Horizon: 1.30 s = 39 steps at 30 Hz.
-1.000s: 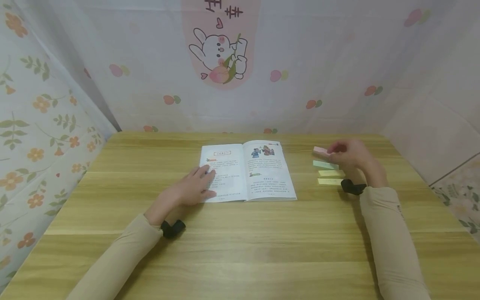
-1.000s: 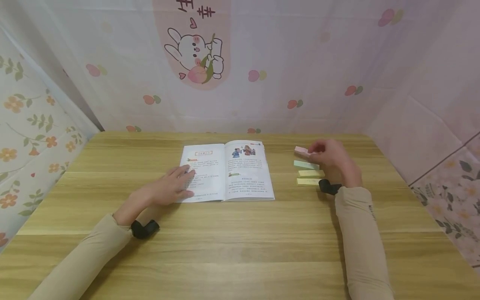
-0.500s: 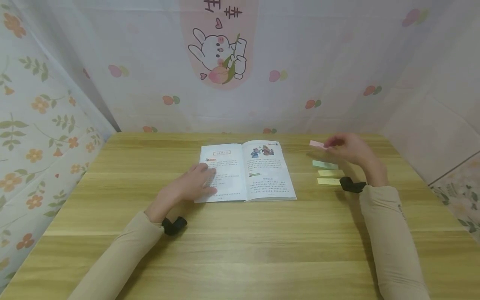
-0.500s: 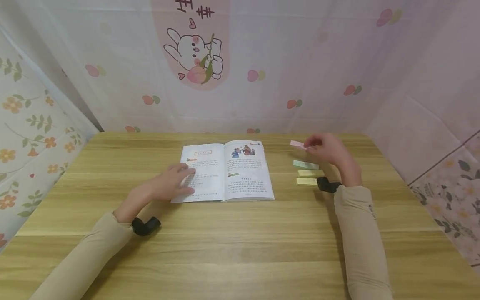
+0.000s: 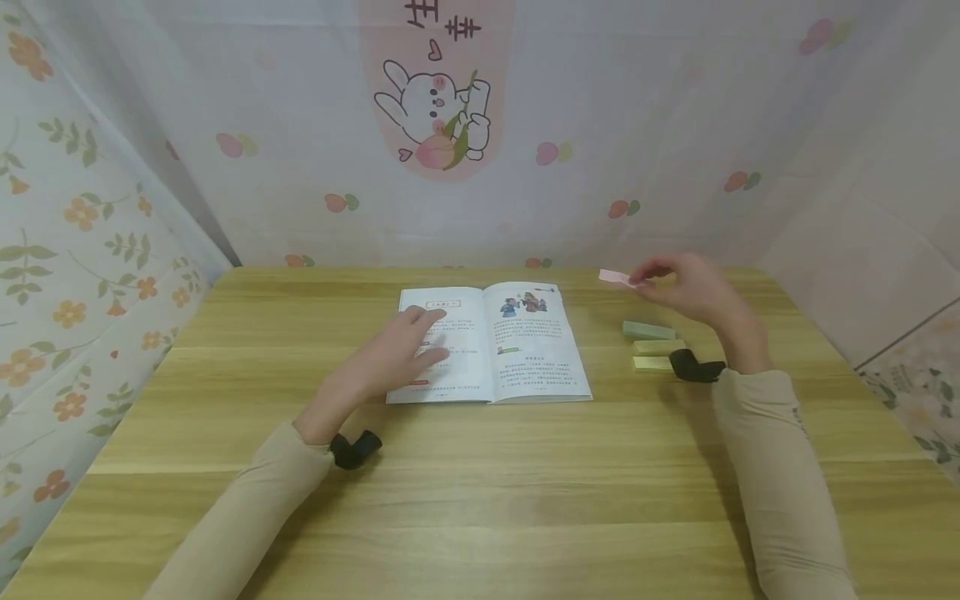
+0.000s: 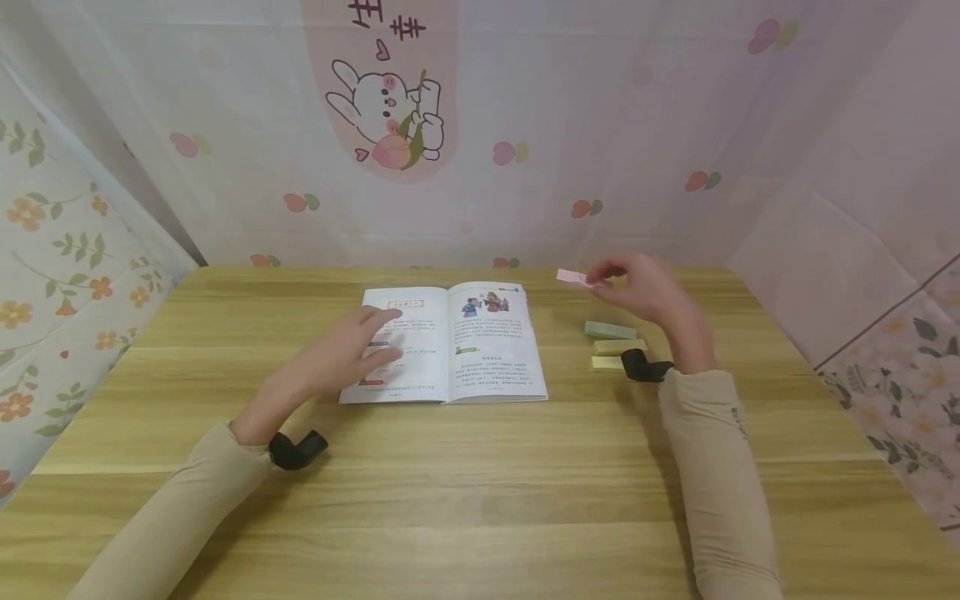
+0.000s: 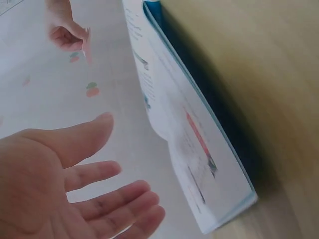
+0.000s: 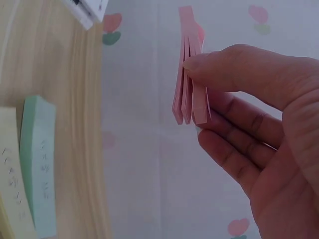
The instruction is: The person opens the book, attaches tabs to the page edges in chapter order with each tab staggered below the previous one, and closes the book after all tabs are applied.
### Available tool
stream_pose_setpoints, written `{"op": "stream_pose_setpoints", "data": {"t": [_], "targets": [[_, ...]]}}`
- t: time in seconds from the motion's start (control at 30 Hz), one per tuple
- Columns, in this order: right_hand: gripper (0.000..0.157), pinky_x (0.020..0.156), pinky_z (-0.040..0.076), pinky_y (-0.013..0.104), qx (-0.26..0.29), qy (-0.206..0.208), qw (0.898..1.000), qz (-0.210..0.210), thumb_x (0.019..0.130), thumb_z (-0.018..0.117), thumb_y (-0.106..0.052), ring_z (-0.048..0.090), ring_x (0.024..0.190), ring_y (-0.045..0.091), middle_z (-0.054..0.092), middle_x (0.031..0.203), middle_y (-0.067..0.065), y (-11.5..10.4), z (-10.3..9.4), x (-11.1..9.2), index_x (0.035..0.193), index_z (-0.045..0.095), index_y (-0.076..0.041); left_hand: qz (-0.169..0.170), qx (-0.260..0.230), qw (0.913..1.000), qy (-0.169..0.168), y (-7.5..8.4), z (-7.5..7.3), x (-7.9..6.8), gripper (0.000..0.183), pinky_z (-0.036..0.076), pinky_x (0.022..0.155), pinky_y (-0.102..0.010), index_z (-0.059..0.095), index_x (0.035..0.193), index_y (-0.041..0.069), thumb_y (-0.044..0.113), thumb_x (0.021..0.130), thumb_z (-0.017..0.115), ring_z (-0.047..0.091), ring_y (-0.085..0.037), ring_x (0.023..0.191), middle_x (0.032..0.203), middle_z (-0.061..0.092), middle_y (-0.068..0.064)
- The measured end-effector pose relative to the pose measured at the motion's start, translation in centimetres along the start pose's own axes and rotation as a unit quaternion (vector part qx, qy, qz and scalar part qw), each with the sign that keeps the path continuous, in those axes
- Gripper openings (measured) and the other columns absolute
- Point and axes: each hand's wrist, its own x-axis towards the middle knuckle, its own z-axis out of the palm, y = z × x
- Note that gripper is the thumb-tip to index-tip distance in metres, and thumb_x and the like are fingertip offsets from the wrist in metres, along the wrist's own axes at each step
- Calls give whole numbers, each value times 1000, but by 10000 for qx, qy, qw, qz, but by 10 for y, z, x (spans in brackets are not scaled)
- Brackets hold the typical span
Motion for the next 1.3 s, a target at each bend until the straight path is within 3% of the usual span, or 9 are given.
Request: {"op": "stream_pose_setpoints", "data": {"t": [0.33,0.7,1.1,1.3], "targets": [[10,93,46,48,-89,425,9942,-979,88,76,-3,64,100,28,72,99,7,-35,4,4,98,75,-7,200,-307,9981,492,19,-4,11,56,43,107,-46,45,149,5,31,102,61,50,-30,130,144,50,-15],[15,89,49,45,10,408,9813,-1878,86,76,1,66,96,24,73,98,4,-71,17,6,98,75,-7,389,-418,9964,623,37,-5,20,56,50,99,-43,47,148,6,34,102,61,58,-27,122,139,52,-13],[17,89,50,44,131,121,9694,-2449,86,75,3,64,96,24,72,99,2,-106,30,3,99,75,-7,649,-694,9929,720,52,-6,23,55,52,93,-41,46,148,8,36,103,59,58,-26,117,136,53,-10],[17,91,50,44,274,10,9662,-2563,85,76,2,63,98,21,72,100,1,-120,38,2,98,75,-9,878,-821,9893,823,55,-4,25,55,53,83,-36,49,145,8,37,101,62,58,-22,106,122,58,-9]]}}
